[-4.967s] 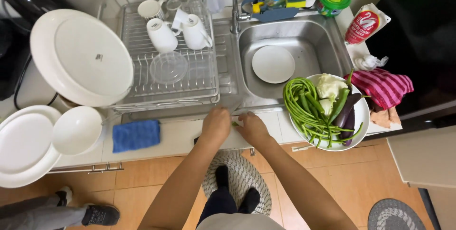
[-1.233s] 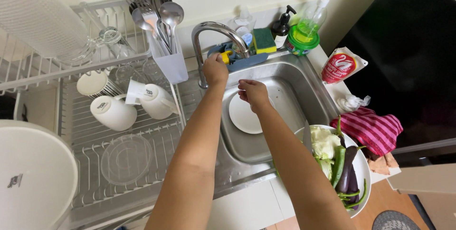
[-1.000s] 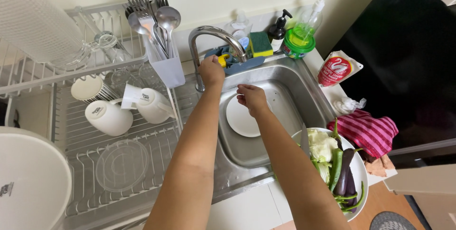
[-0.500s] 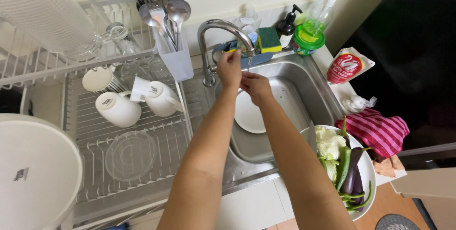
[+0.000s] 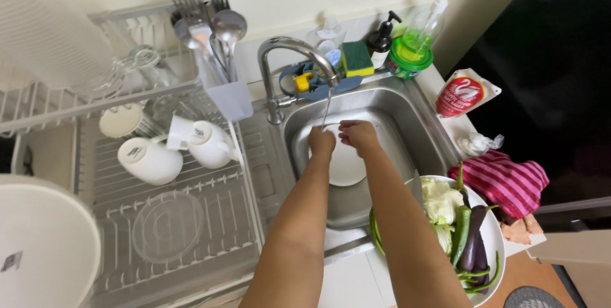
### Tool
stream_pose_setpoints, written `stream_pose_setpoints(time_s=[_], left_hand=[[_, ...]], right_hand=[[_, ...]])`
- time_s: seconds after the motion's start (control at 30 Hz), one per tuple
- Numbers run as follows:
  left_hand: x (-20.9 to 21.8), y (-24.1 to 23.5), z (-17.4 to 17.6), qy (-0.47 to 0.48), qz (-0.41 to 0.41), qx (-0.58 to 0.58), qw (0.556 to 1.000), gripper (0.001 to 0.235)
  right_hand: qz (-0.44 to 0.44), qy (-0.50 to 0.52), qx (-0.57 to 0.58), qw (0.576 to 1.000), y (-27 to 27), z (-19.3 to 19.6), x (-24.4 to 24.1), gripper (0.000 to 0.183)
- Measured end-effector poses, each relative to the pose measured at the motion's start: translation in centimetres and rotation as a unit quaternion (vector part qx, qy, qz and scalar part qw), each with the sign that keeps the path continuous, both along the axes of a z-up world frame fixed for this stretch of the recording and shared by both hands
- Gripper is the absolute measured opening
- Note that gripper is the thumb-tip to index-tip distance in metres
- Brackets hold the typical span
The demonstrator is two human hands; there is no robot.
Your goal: The person washes green beans and an eggplant under running water in a kitchen sink. They also wipe the sink basin and countertop with a blue cloth and rinse a white plate.
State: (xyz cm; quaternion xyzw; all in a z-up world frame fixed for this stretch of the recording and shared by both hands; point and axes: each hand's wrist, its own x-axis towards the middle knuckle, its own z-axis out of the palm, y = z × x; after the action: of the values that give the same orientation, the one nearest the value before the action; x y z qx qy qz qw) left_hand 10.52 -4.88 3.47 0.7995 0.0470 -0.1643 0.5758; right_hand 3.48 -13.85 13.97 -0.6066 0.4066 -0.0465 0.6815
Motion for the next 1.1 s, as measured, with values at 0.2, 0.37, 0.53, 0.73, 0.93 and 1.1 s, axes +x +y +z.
stream_pose_setpoints(time_s=[0.2, 0.37, 0.53, 0.73, 0.93, 1.1], left_hand=[[-4.3, 2.2, 3.3, 0.060, 0.090, 0.175, 0.979, 0.047], [-4.3, 2.8, 2.0, 0.126, 0.128, 0.239, 0.954, 0.044], [-3.6, 2.9, -0.2, 0.135, 0.089, 0.244, 0.956, 0.030], [-3.6, 2.9, 3.1, 0.098, 0.003, 0.233, 0.967, 0.030], [-3.4, 3.5, 9.1, -0.026, -0.086, 0.252, 0.964, 0.036], [-3.4, 4.5, 15.4, -0.095, -0.095, 0.213, 0.968, 0.029]], right_hand=[[0.024, 0.022, 0.009, 0.999, 0.8, -0.2, -0.6, 0.020], [0.024, 0.039, -0.016, 0.999, -0.3, 0.4, -1.6, 0.020], [0.013, 0.070, -0.033, 0.997, -1.3, 0.7, -1.7, 0.022], [0.038, 0.100, -0.085, 0.991, -1.2, -0.1, -1.7, 0.022], [0.159, 0.128, -0.299, 0.932, -2.3, -4.4, -1.3, 0.025], [0.214, 0.084, -0.488, 0.842, -3.2, -6.2, -0.5, 0.030]])
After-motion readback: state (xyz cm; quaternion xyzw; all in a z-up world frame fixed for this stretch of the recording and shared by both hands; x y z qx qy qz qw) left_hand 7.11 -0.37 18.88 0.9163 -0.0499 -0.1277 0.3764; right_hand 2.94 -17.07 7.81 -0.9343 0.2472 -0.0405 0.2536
